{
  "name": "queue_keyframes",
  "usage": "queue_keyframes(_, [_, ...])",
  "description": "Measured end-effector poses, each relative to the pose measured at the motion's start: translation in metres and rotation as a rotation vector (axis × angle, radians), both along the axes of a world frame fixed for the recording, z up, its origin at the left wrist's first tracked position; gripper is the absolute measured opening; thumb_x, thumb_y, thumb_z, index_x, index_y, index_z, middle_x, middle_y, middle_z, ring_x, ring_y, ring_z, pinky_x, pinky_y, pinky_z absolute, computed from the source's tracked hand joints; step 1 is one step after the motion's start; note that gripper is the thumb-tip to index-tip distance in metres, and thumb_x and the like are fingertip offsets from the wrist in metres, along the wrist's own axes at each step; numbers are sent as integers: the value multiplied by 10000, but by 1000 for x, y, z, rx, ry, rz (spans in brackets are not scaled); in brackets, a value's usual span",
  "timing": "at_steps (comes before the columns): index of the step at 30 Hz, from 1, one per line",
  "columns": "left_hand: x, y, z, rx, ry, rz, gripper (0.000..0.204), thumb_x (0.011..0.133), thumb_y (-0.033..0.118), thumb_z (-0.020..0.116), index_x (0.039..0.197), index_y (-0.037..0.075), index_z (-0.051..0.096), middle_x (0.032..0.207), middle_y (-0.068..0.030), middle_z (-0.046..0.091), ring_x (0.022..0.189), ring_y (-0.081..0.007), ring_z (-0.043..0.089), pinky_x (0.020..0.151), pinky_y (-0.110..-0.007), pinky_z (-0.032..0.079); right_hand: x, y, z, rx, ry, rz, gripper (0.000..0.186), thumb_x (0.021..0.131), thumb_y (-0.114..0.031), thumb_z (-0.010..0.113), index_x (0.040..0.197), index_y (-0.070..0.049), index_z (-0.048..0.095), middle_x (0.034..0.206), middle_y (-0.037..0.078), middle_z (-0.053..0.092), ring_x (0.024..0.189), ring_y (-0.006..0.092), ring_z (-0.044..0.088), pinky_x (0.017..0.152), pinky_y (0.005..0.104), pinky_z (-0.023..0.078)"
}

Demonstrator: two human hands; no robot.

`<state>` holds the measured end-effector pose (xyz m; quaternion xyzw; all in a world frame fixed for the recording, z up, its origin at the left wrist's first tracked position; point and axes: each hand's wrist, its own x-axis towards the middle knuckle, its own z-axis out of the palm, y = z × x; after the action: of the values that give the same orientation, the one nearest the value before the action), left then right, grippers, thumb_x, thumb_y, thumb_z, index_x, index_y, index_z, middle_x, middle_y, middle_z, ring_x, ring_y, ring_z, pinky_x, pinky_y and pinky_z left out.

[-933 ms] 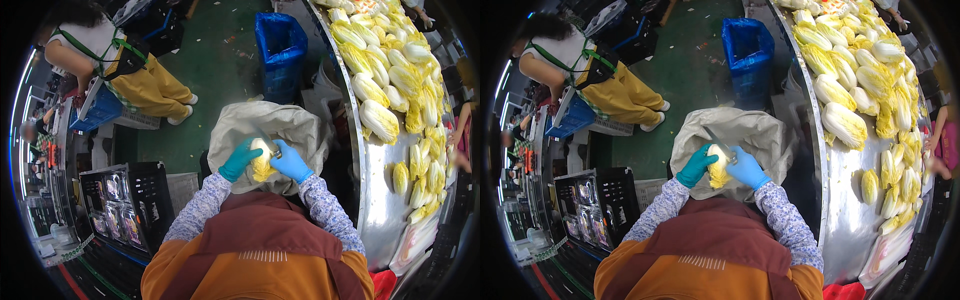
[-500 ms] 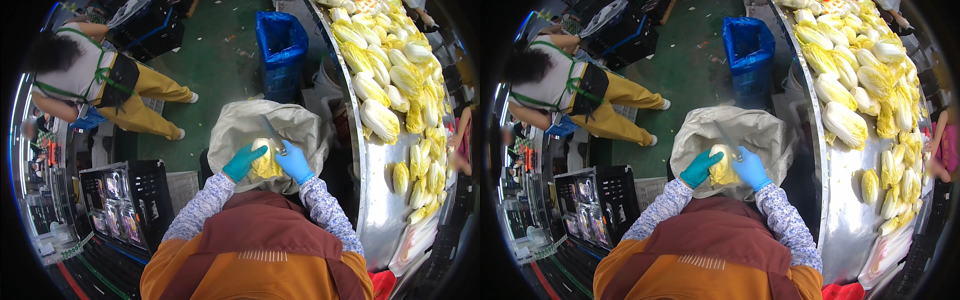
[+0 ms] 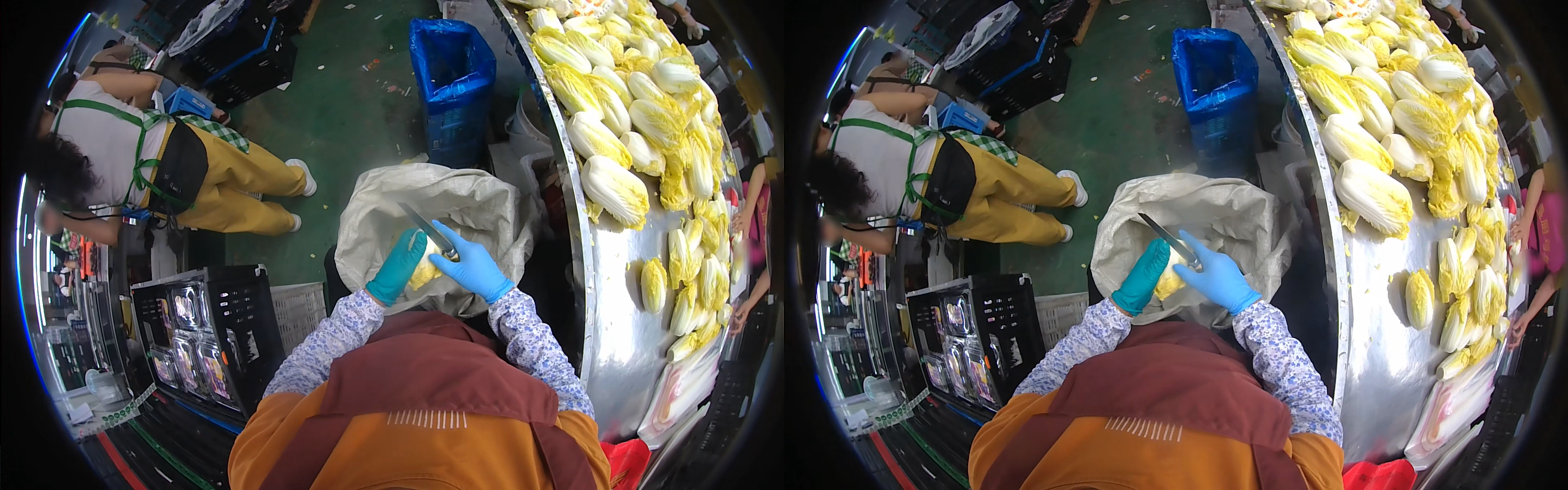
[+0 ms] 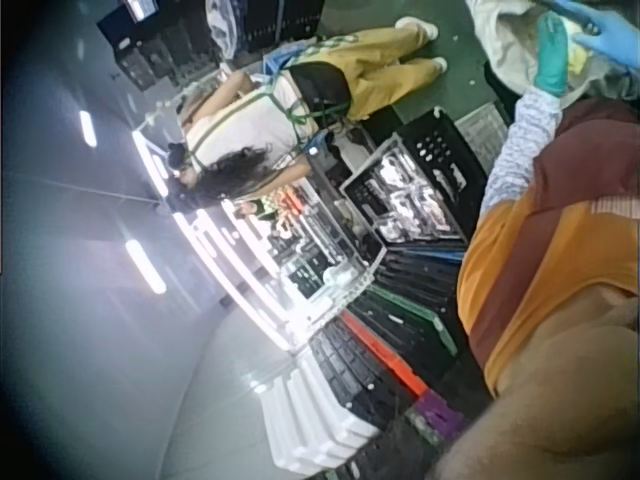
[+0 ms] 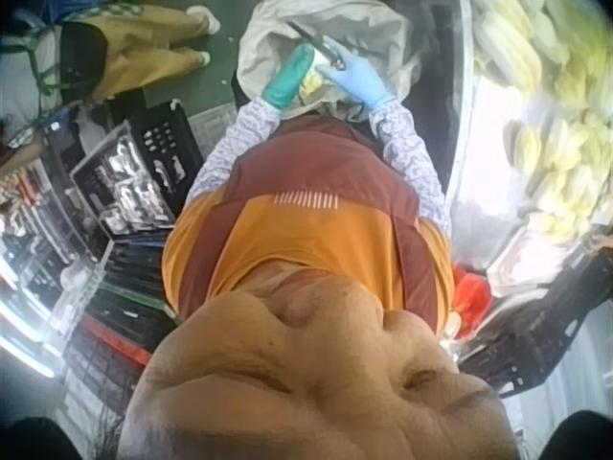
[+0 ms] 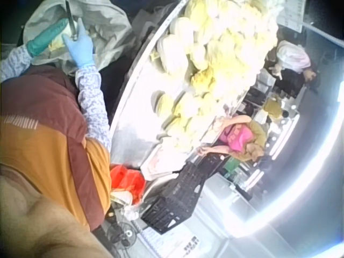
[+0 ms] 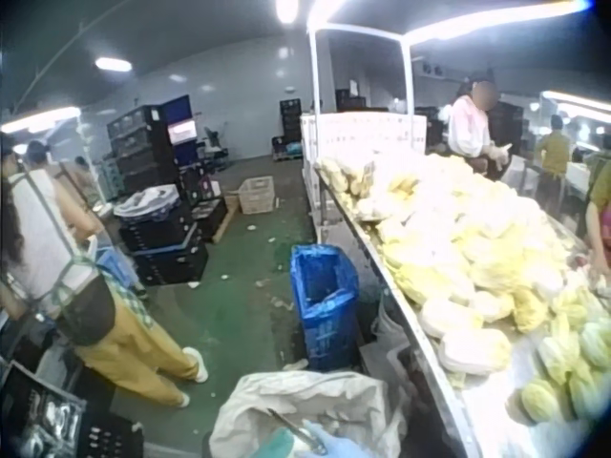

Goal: The person prepares napa cabbage by hand using a knife, trimming the cores and removing outer leaves before placing the heads into a large white bag.

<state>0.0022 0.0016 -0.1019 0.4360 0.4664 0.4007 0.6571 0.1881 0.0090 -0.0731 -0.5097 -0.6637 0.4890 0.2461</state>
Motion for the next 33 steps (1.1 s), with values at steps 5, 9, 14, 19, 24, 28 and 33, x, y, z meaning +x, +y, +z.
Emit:
queue_keyframes(5, [4,-7,4,-88,-16,11,417,948,364,547,1189,26,504,1052,-61,572,935,-115,560,800,-257,474,1,0,2,-30,-54,5,609,780,-280,646,1337,-118,465,845,153,649,753,282,654,717,360,521])
queue_keyframes(9, [9,-10,14,-106,37,17,383,941,341,567,1149,20,547,1037,-52,596,945,-112,558,826,-248,460,-3,-2,-10,-85,16,-98,580,749,-225,648,1277,-41,492,854,152,649,741,261,650,710,339,518])
queue_keyframes(14, [7,-8,13,-60,57,20,381,936,338,576,1129,10,573,1027,-58,610,921,-121,581,812,-263,479,-6,0,-18,-221,143,-186,481,767,-180,636,1208,-18,530,861,159,652,744,226,650,693,325,514])
queue_keyframes(19, [-2,-5,0,-156,-182,-61,431,930,339,584,1204,9,539,1082,-53,598,977,-122,572,864,-267,465,-6,3,-18,-350,304,-261,354,797,-163,619,1119,-23,575,833,152,645,715,223,642,661,334,509])
queue_keyframes(24, [0,2,8,73,86,-222,453,878,265,668,1226,19,516,1132,-44,579,992,-125,565,891,-276,464,-12,-2,-38,-11,170,-303,308,815,-159,619,1092,-30,579,829,144,646,689,239,645,623,341,511])
queue_keyframes(28, [-2,4,13,-45,134,-150,469,838,220,710,1214,12,521,1109,-56,593,972,-133,586,855,-271,490,-13,3,-25,116,64,-284,285,807,-182,634,1042,-37,563,802,149,644,707,286,646,626,362,514])
queue_keyframes(33, [-11,4,3,-106,14,132,417,875,246,655,1197,7,541,1104,-76,607,984,-139,581,831,-286,493,5,13,-36,107,-98,-421,266,797,-208,635,995,-51,551,744,147,639,702,323,647,633,397,511])
